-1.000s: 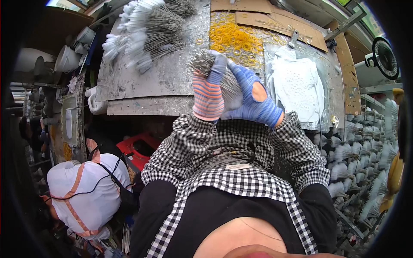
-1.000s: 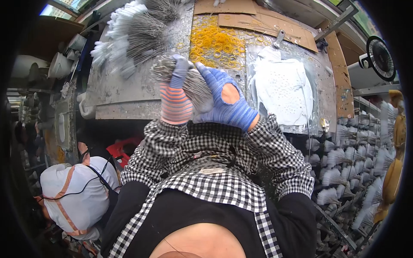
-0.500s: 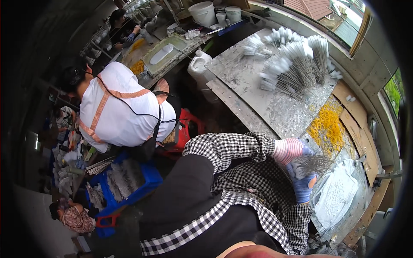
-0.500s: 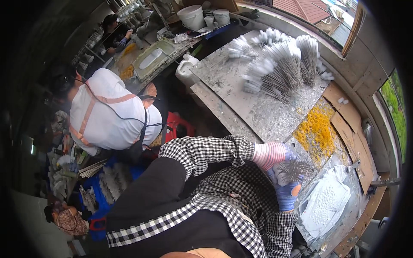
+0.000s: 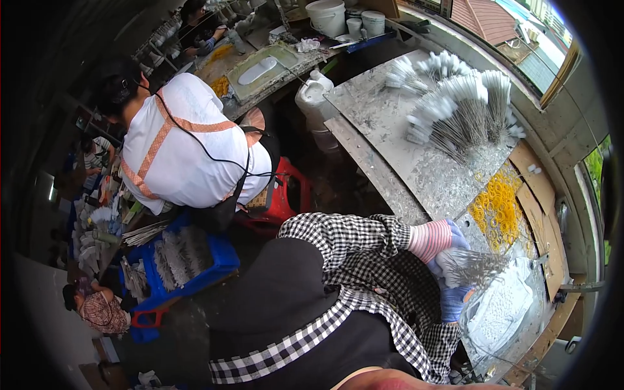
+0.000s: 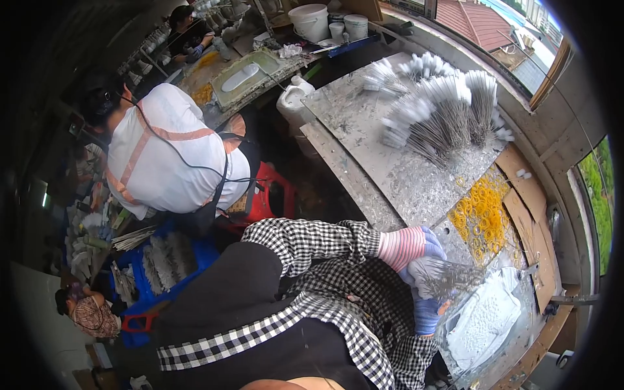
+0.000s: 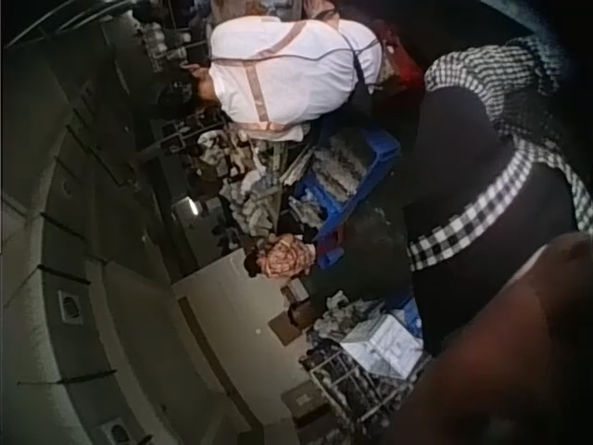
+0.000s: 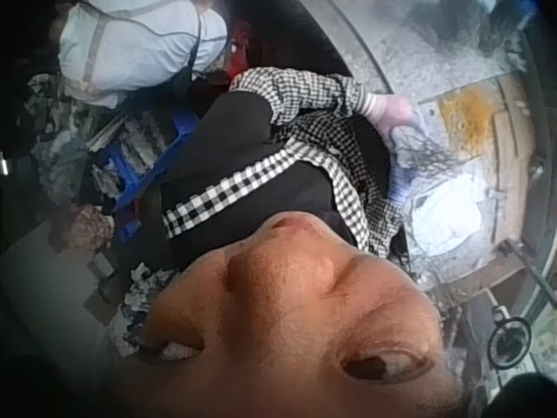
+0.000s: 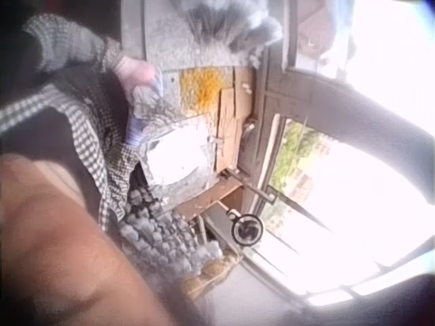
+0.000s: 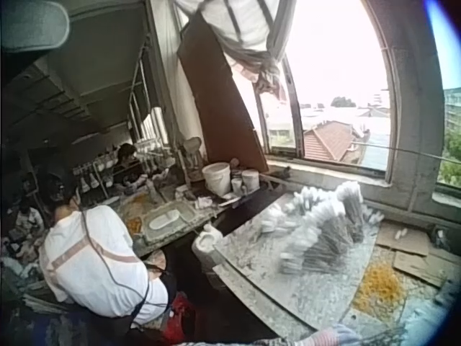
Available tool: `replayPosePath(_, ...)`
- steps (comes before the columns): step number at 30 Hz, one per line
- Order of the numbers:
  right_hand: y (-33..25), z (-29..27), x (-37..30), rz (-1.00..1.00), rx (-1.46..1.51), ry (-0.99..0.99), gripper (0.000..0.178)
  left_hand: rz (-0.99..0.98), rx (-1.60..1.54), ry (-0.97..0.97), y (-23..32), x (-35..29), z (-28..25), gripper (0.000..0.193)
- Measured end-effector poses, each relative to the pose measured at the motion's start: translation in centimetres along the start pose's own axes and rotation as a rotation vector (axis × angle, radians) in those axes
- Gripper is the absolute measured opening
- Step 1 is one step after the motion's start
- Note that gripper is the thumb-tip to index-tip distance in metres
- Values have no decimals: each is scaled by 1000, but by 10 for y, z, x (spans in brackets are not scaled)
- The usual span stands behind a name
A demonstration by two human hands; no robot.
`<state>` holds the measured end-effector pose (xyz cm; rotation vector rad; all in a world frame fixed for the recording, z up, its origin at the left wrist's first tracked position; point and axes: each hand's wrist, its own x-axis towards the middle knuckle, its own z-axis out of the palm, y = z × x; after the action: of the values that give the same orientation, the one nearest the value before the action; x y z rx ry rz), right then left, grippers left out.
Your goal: Dipping bundles of bristles into adhesive and then into a yellow material to assemble brushes.
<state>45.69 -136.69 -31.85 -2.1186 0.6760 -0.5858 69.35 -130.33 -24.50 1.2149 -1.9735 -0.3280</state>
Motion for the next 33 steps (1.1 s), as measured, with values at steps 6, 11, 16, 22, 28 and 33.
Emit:
replayPosePath(6,-39,-5,-13,-44,-237,-49,39,-255,-518,2,21,-23,17,72)
replayPosePath(11,-95,-7,-51,198,246,-69,56,-665,-882,54,87,-72,19,52)
replayPosePath(16,-80,12,-65,672,862,-296,58,-1231,-1152,8,81,-102,70,26)
replayPosePath(22,-95,30,-63,513,968,-184,64,-1184,-1049,-32,68,-106,91,25)
replayPosePath(28,-79,18,-65,586,925,-261,49,-1053,-1238,-64,70,-103,66,11)
replayPosePath(33,-71,24,-60,505,853,-255,70,-741,-895,254,56,-116,123,34)
